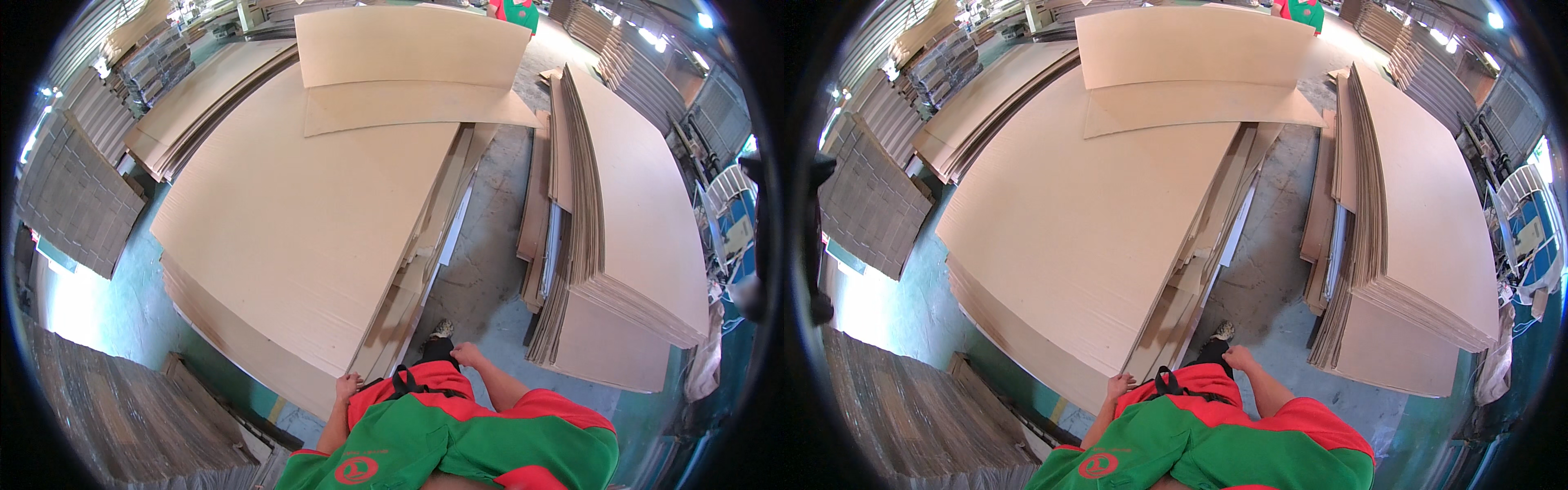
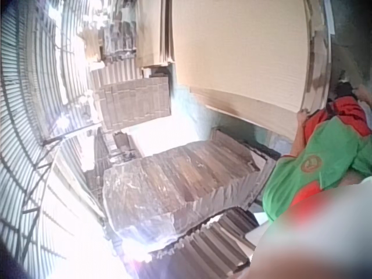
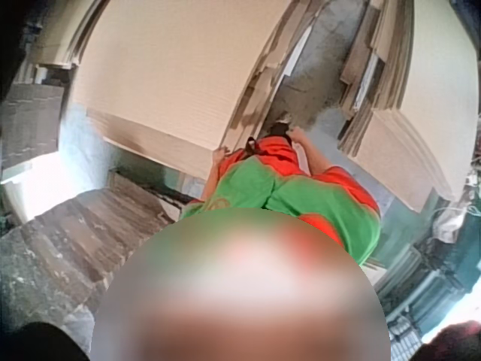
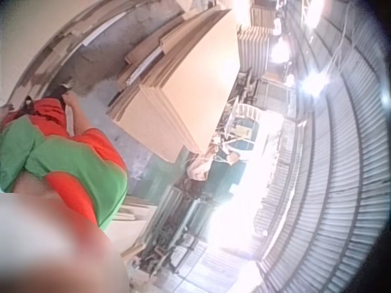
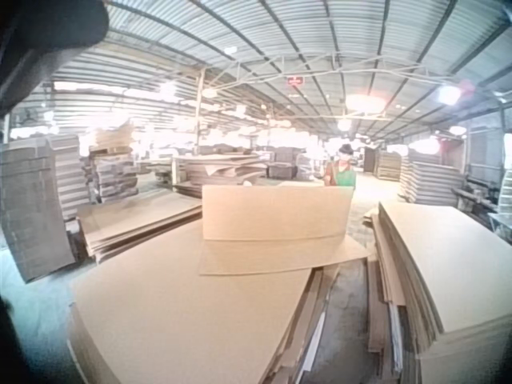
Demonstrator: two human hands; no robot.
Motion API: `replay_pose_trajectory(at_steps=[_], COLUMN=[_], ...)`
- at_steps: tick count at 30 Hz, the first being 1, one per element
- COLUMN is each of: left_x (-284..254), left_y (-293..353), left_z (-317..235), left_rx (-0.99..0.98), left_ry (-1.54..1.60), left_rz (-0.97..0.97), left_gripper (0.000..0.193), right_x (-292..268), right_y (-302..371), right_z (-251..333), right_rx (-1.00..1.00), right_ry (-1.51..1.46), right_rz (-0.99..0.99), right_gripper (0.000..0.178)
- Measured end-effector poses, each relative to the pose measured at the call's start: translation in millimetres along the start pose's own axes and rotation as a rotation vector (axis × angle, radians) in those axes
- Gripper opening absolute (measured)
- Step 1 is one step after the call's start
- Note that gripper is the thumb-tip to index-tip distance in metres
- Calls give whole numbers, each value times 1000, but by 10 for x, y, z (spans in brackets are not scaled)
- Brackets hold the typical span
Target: The person repeatedly picks up large flat cardboard sheets from a stack and places them onto another stack. The person handles the sheets by hand, lifting and aligning them before setting them down. Another person in a similar uniform is visible in the background doing the same task.
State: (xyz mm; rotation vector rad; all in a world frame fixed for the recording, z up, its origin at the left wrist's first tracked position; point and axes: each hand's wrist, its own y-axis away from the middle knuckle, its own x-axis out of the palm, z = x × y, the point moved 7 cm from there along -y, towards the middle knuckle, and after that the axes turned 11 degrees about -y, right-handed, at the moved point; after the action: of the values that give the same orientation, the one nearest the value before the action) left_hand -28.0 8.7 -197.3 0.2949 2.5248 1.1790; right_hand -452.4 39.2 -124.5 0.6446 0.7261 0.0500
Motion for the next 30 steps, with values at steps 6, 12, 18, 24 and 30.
replay_pose_trajectory(at_steps=[6, 12, 18, 24, 30], left_x=[-1, -4, 4, -1, -14], left_y=[-45, -53, -77, -62, 7], left_z=[-5, -7, 5, -4, -44], left_rx=[12, 5, 29, 24, 17], left_ry=[39, 66, 67, 44, 18], left_rz=[9, 3, 19, 11, -3], left_gripper=[39, 39, 38, 39, 36], right_x=[14, 36, 24, 14, 37], right_y=[-46, -81, -74, -62, -83], right_z=[10, -27, -7, 13, -32], right_rx=[-6, 18, 24, -13, -4], right_ry=[-9, -34, -22, 13, -1], right_rz=[4, 0, 19, -4, 0], right_gripper=[37, 35, 36, 36, 37])
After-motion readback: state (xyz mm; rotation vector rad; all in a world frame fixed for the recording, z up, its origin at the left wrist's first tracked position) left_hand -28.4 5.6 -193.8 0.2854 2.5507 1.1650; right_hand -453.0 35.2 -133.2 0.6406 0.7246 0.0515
